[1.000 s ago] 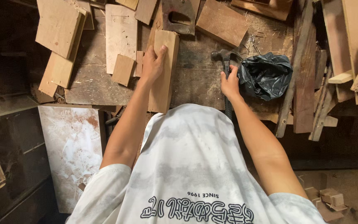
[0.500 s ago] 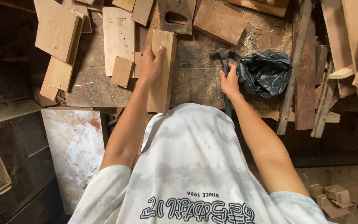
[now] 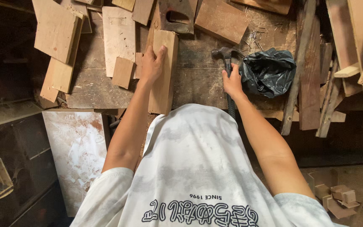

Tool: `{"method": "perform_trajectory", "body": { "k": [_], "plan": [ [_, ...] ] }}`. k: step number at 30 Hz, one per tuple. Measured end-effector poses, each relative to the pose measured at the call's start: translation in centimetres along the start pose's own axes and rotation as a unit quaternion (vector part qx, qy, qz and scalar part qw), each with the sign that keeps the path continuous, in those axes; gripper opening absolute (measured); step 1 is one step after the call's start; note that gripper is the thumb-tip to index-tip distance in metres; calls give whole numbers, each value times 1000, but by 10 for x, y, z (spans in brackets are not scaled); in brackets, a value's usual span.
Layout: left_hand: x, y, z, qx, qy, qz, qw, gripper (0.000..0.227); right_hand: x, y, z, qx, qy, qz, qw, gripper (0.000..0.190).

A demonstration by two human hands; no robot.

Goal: The person assembles a small wooden box by nailing together several wooden planks. They use a hammer to drive nails into the wood, repeatedly adjusting the pieces to form the box structure.

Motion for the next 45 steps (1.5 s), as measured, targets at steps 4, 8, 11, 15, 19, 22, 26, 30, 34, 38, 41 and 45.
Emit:
{"method": "perform_trajectory", "body": {
  "k": [4, 8, 11, 15, 19, 22, 26, 30, 34, 38, 41, 45],
  "plan": [
    [3, 3, 4, 20, 9, -15, 1000, 59, 1, -2, -2, 28, 76, 30, 996, 31],
    [3, 4, 6, 23, 47, -41, 998, 59, -3, -9, 29, 158, 80, 63, 982, 28],
    [1, 6, 7, 12, 64, -57, 996, 58, -11, -10, 57, 127, 77, 79, 986, 25],
    [-3, 5, 12, 4, 65, -77, 995, 57, -9, -5, 93, 87, -9, 74, 993, 26],
    [3, 7, 13, 39, 49, -68, 996, 57, -4, -7, 124, 81, -144, 61, 984, 24],
    [3, 3, 8, 17, 75, -76, 994, 55, -6, -8, 138, 92, -135, 80, 983, 24],
    [1, 4, 7, 28, 52, -58, 997, 56, -14, -11, 161, 133, -71, 104, 983, 25],
    [1, 4, 6, 33, 59, -62, 996, 58, -27, -15, 187, 138, -86, 113, 980, 26],
    [0, 5, 2, 26, 66, -71, 995, 54, -36, -21, 219, 62, -172, 77, 980, 32],
    [-6, 0, -3, 4, 50, -81, 995, 53, -50, -27, 254, -53, -246, 42, 967, 45],
    [-9, -1, -11, 5, 25, -64, 998, 54, -60, -23, 271, -111, -258, 47, 959, 56],
    [-15, -6, -19, -60, -11, -41, 997, 56, -72, -14, 295, -161, -349, 27, 923, 55]
  ]
}}
Point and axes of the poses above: each hand's wrist, its own x-axis towards the middle knuckle, its own y-axis out of the palm, z = x × y, the point moved 7 cm from there along x, towards the middle knuckle, and after that the axes turned 1 degree about -z, right-handed, at the moved point
